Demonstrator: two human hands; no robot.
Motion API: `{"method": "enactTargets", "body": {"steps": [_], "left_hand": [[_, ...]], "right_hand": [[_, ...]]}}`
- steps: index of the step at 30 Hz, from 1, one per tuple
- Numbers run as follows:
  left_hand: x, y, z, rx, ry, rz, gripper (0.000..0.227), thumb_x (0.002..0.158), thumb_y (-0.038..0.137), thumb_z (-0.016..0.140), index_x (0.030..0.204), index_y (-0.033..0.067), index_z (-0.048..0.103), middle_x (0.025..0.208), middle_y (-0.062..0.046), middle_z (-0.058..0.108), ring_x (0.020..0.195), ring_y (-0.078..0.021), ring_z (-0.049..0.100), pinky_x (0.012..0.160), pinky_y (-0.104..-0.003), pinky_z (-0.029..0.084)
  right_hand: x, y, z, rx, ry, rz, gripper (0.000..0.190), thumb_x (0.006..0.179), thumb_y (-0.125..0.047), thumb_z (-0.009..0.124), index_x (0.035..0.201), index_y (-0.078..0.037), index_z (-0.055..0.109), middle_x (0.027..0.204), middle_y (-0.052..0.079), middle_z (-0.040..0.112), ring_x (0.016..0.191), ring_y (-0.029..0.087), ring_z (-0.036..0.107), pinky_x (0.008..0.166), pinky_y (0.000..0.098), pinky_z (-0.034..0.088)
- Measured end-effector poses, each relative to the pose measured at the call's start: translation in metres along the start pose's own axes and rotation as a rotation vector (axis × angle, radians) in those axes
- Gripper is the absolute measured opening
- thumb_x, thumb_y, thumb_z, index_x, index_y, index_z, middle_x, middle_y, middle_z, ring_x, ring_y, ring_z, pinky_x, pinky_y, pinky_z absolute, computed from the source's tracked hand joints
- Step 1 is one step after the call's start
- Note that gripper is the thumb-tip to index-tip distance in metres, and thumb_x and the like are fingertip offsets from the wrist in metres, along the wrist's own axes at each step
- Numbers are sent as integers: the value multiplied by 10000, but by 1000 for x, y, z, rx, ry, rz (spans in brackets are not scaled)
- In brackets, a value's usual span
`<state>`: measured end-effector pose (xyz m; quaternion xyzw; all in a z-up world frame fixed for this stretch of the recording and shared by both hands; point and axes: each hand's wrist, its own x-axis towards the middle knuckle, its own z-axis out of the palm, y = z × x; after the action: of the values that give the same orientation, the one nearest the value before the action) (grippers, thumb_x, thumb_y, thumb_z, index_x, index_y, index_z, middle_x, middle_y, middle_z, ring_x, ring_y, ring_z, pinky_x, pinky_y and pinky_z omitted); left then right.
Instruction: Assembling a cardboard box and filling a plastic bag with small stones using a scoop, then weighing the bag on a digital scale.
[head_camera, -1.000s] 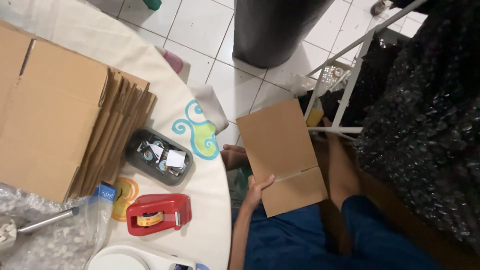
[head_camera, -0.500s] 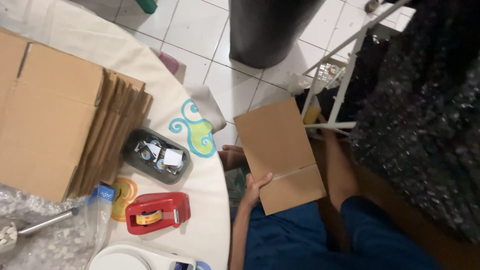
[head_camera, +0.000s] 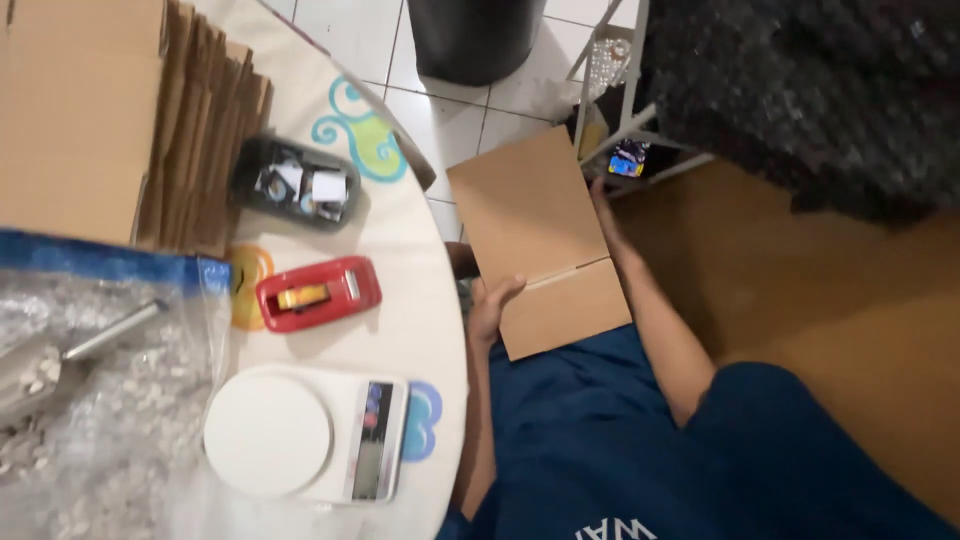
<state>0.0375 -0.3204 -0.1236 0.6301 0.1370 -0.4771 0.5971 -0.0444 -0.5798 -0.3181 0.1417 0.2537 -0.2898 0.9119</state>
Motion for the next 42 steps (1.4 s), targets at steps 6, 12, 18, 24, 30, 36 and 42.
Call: {"method": "enactTargets", "body": {"steps": [6,12,18,24,30,36,42], "left_hand": [[-4,-44,-27,151,14,-1,812,651,476,924,1274,87,580,1234,-223,660,1264,-354,609,1090,-491,424],[-28,-30,-45,22,-112,600,642,750,122,886,1290,59,546,1226,-158,702,1108,-245,646,1010,-475,536],[-69,-9,-37,302,75,663,720,864,158,792,1469,-30,451,1330,-304,608,1261,-451,605,1078,-612,472],[-40,-41,-23,447,394,694,797,881,309,787,1501,-45,432,1473,-338,468,1407,-465,462,1221,-586,319],[-48,-37,-18,360,404,639,745,941,292,764,1522,47,368,1484,-274,505,1412,-406,486,1212,-572,336],[-6,-60,-25,443,504,832,714,810,339,873,1372,75,521,1237,-182,646,1204,-338,651,1063,-492,494],[16,-62,-44,57,288,674,270,1086,303,543,1077,43,616,963,-121,569,984,-259,588,1007,-477,435]], "right_hand": [[-184,133,174,-918,76,-71,507,928,-511,715,1189,-78,757,1155,113,764,987,203,766,922,363,622],[-178,121,140,-619,-85,-10,520,956,-438,685,1172,31,745,1053,170,765,1064,261,739,1109,424,513],[-168,123,123,-523,-237,63,395,1007,-318,645,1217,5,729,1145,198,755,1087,308,748,1096,464,541],[-175,125,130,-663,-116,26,363,954,-360,720,1114,-41,783,1046,165,779,982,264,777,979,397,606],[-164,122,124,-649,-57,36,362,962,-360,711,1101,-33,781,1031,171,770,968,287,779,927,421,632],[-159,116,121,-624,-92,69,382,997,-352,665,1160,-21,759,1107,204,763,1038,331,765,981,461,611],[-174,122,137,-602,-87,107,402,1010,-365,645,1170,-13,754,1120,202,759,1036,318,763,964,439,617]]}}
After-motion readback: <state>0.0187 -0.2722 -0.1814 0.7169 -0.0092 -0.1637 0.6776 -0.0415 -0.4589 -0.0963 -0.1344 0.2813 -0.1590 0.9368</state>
